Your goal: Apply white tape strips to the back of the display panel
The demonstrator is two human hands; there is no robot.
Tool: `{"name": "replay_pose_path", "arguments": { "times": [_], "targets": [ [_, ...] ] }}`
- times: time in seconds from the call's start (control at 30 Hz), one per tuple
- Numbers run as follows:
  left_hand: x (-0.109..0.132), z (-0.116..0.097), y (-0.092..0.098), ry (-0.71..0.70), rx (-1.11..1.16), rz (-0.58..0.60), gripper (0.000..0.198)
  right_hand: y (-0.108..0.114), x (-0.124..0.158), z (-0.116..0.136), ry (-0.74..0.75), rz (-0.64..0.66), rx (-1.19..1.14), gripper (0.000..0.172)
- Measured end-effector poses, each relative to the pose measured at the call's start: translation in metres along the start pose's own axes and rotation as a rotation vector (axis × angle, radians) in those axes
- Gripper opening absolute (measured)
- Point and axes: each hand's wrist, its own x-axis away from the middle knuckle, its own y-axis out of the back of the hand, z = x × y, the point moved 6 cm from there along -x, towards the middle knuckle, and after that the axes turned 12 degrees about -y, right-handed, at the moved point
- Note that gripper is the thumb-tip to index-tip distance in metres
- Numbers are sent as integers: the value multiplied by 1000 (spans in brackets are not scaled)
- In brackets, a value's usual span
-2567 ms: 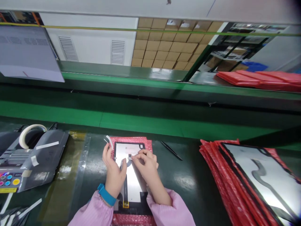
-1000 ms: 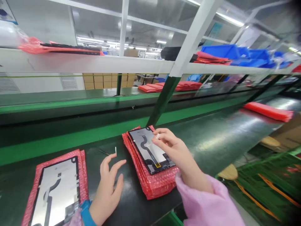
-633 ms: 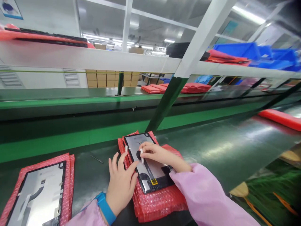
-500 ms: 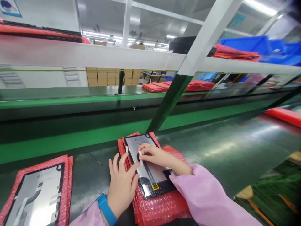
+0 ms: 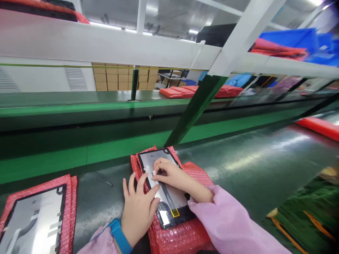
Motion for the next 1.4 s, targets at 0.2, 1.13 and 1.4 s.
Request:
{"name": "replay_pose_path", "arguments": {
  "times": [0.2, 1.13, 1.4],
  "targets": [
    [-1, 1, -4, 23, 62, 3, 34, -1, -20, -9, -39, -107, -7, 19],
    [-54, 24, -2, 71, 124, -2, 34, 37, -9, -29, -333, -178, 10, 45],
    [-61, 18, -9, 40, -27, 90, 33, 28, -15, -47, -342, -328, 86, 27]
  ]
}}
